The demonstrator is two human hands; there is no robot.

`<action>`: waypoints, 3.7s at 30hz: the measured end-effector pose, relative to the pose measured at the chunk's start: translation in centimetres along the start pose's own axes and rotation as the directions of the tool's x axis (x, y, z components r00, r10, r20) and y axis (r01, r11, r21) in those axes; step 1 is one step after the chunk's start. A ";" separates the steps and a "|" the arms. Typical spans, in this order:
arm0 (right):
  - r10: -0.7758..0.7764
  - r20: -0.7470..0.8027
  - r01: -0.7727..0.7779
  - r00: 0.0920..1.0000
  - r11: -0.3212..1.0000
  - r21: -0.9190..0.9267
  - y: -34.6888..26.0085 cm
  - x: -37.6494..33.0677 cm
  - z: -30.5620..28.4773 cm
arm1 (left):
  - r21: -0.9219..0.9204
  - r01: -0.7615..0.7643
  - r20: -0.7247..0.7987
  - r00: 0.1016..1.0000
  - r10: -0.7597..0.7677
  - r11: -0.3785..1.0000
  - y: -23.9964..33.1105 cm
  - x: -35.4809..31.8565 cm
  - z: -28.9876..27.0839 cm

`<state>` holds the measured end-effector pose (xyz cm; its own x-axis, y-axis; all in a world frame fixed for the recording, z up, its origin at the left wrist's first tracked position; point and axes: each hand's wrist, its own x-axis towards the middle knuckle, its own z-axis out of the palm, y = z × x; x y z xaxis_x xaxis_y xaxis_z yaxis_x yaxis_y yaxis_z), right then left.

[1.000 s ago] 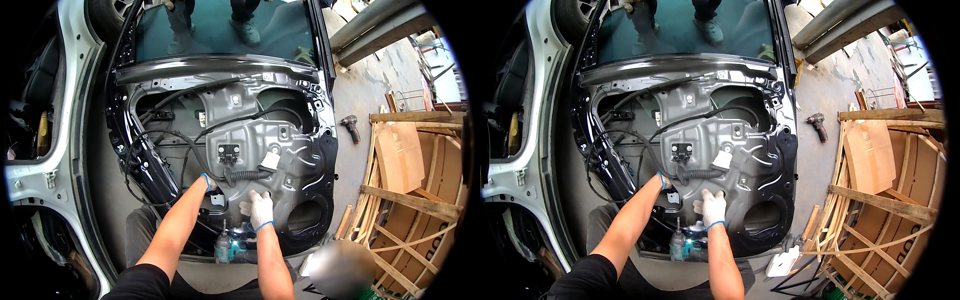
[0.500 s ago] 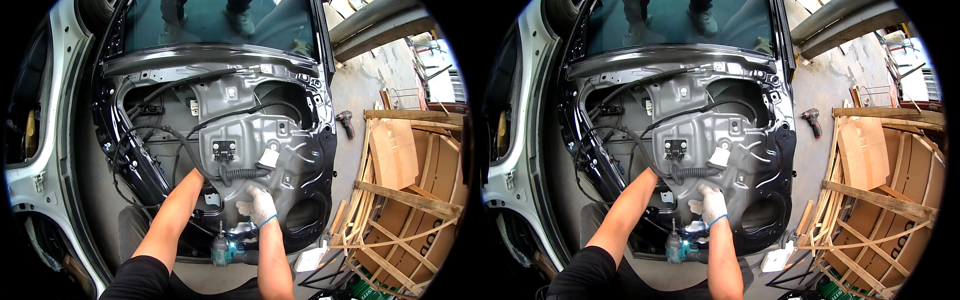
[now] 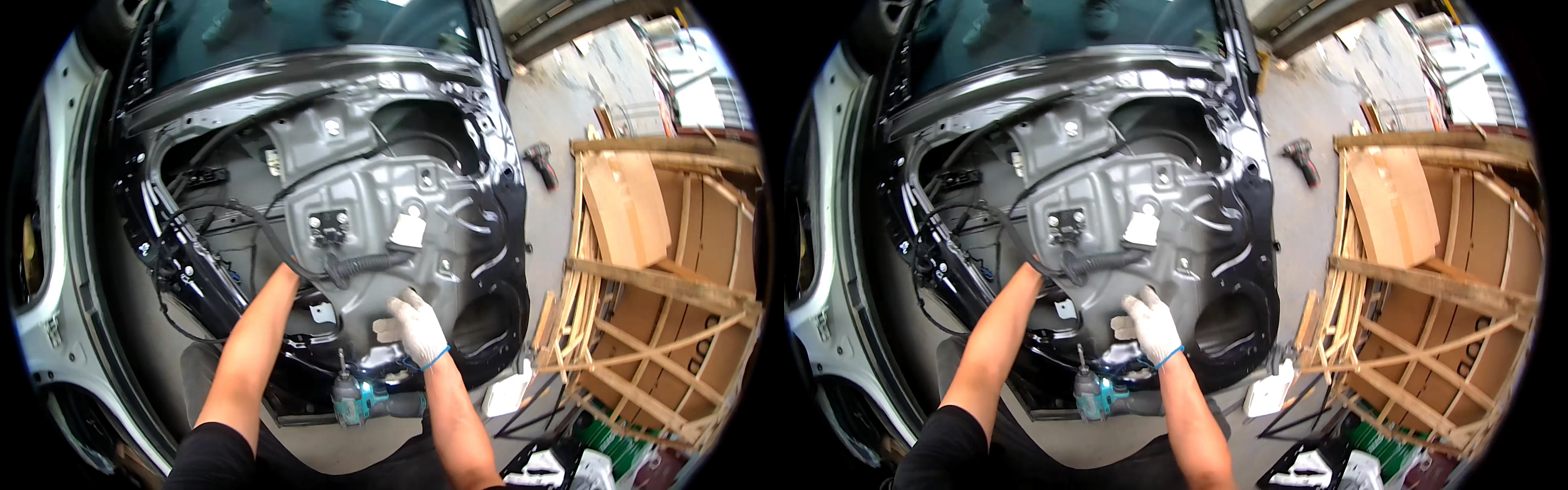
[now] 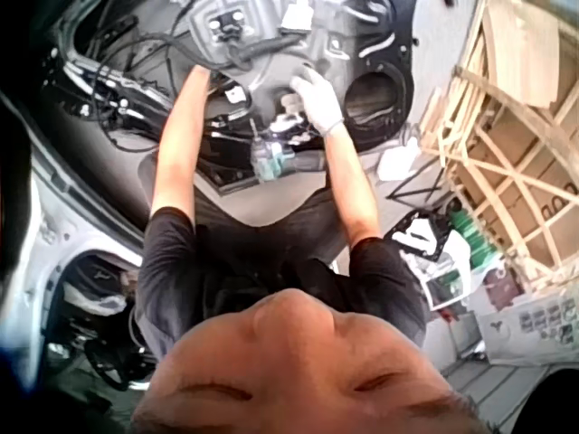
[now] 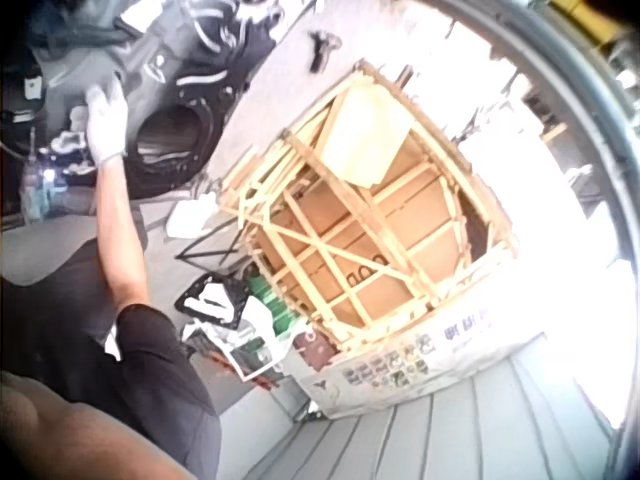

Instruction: The person uses a cordless drill and a pry tool to remove screws and trim from a detached car door. They systematically unscrew fasteners, detach the window glass with assistance, and remove interior panels and wiring harnesses.

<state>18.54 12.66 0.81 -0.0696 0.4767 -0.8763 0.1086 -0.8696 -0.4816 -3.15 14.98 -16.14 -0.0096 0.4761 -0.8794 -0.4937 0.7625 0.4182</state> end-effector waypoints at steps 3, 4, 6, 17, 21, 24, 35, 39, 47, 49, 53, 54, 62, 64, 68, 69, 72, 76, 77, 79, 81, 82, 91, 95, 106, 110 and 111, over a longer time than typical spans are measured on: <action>-0.190 0.037 0.193 0.981 0.953 -0.234 -1.8 -4.0 -4.9 | 0.007 -0.005 -0.025 1.000 0.005 1.000 -0.1 -0.1 -0.4; -0.166 -0.031 0.158 0.986 0.973 -0.171 -1.8 -4.6 -6.7 | 0.006 -0.011 -0.038 0.999 0.011 1.000 -0.1 -0.2 -0.6; -0.134 -0.176 0.051 0.975 0.911 -0.410 -2.0 -4.0 -11.0 | 0.015 -0.020 -0.074 0.997 0.021 1.000 -0.4 -0.4 -1.1; -0.002 0.574 0.502 0.819 -0.482 -0.718 -0.8 6.2 -15.2 | 0.261 0.152 -0.371 0.928 -0.047 0.953 -1.3 -10.0 -4.8; 0.243 0.603 0.594 0.760 -0.637 -0.491 2.2 8.9 -13.6 | 0.380 0.245 -0.313 0.941 -0.126 0.892 -1.4 -14.7 -2.9; -0.355 0.787 0.718 0.505 -0.333 -0.611 11.0 16.2 -15.3 | 0.406 0.274 -0.337 0.932 -0.135 0.872 -1.8 -18.3 0.6; 0.120 0.648 0.610 0.752 -0.501 -0.614 8.3 13.8 -14.3 | 0.358 0.096 0.006 0.994 -0.105 0.929 -4.7 -21.8 -3.2; 0.131 0.629 0.599 0.767 -0.498 -0.627 7.4 13.9 -14.5 | 0.350 0.107 -0.021 0.994 -0.107 0.931 -4.7 -21.9 -3.0; 0.117 0.621 0.590 0.775 -0.485 -0.645 7.7 13.2 -13.6 | 0.401 0.061 -0.011 0.998 -0.062 0.914 -5.0 -22.1 -3.0; 0.114 0.615 0.584 0.781 -0.481 -0.653 7.8 13.2 -13.7 | 0.412 0.100 -0.035 0.995 -0.094 0.906 -4.6 -21.8 -2.5; 0.109 0.605 0.573 0.788 -0.487 -0.659 7.7 13.0 -13.7 | 0.377 0.097 -0.048 0.995 -0.085 0.921 -5.1 -21.9 -2.7; 0.100 0.609 0.570 0.787 -0.494 -0.656 7.4 13.5 -13.5 | 0.370 0.098 -0.053 0.995 -0.084 0.924 -5.2 -22.0 -2.8; -0.214 0.670 0.532 0.711 -0.460 -0.711 2.9 12.1 -14.6 | 0.399 0.072 -0.049 0.997 -0.057 0.914 -4.4 -22.2 -2.4; -0.167 0.626 0.474 0.762 -0.514 -0.715 1.3 10.1 -15.4 | 0.406 0.071 -0.044 0.997 -0.058 0.911 -4.6 -22.0 -2.3; -0.074 0.597 0.452 0.799 -0.581 -0.677 -2.6 3.1 -15.0 | 0.396 0.059 -0.045 0.998 -0.045 0.916 -4.9 -22.7 -2.7; -0.158 0.503 0.384 0.850 -0.469 -0.795 -3.1 1.4 -15.2 | 0.404 0.032 -0.045 0.999 -0.015 0.914 -5.6 -23.1 -2.6; -0.313 0.310 0.252 0.898 -0.212 -0.944 -6.5 -8.1 -10.5 | 0.432 -0.028 0.052 0.999 0.007 0.901 -5.0 -26.1 -1.4; -0.404 0.399 0.467 0.823 0.082 -0.881 -4.3 -18.1 -2.9 | 0.361 -0.020 0.259 0.963 -0.080 0.932 -1.8 -33.4 1.1; -0.425 0.414 0.510 0.805 0.139 -0.849 -4.1 -20.8 -0.5 | 0.351 -0.045 0.289 0.955 -0.062 0.935 -0.5 -35.5 2.0; -0.433 0.487 0.610 0.758 0.206 -0.765 -3.3 -25.8 4.3 | 0.176 0.000 0.232 0.972 -0.041 0.984 -0.9 -39.2 1.2; -0.443 0.493 0.633 0.749 0.256 -0.731 -3.3 -29.4 7.3 | 0.088 -0.020 0.186 0.983 0.003 0.996 0.9 -43.0 1.1; -0.442 0.480 0.623 0.758 0.274 -0.732 -3.6 -31.1 8.3 | 0.077 -0.068 0.216 0.975 0.050 0.995 2.3 -45.0 1.1; -0.438 0.625 0.733 0.646 0.128 -0.668 -7.7 -43.1 14.0 | 0.184 -0.191 0.077 0.981 0.179 0.964 6.5 -61.4 -1.6; -0.487 0.581 0.712 0.652 0.132 -0.689 -8.8 -46.2 14.1 | 0.077 -0.302 0.040 0.953 0.299 0.950 5.9 -62.5 -1.3; -0.580 0.598 0.787 0.553 0.129 -0.603 -8.1 -48.2 14.4 | 0.009 -0.363 0.108 0.927 0.360 0.932 6.2 -66.6 -0.9; -0.594 0.588 0.806 0.549 0.188 -0.562 -7.2 -48.0 13.8 | 0.016 -0.391 0.137 0.912 0.386 0.920 5.7 -67.5 -0.9; -0.604 0.582 0.805 0.544 0.179 -0.566 -7.2 -48.1 13.8 | 0.002 -0.368 0.146 0.920 0.364 0.930 5.7 -67.4 -1.0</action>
<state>7.43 -5.78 46.56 -0.6810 0.7098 -0.1801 0.5242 0.3009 -0.7967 -6.14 -13.18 45.26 -0.0614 0.7795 -0.6234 -0.4541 0.5344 0.7129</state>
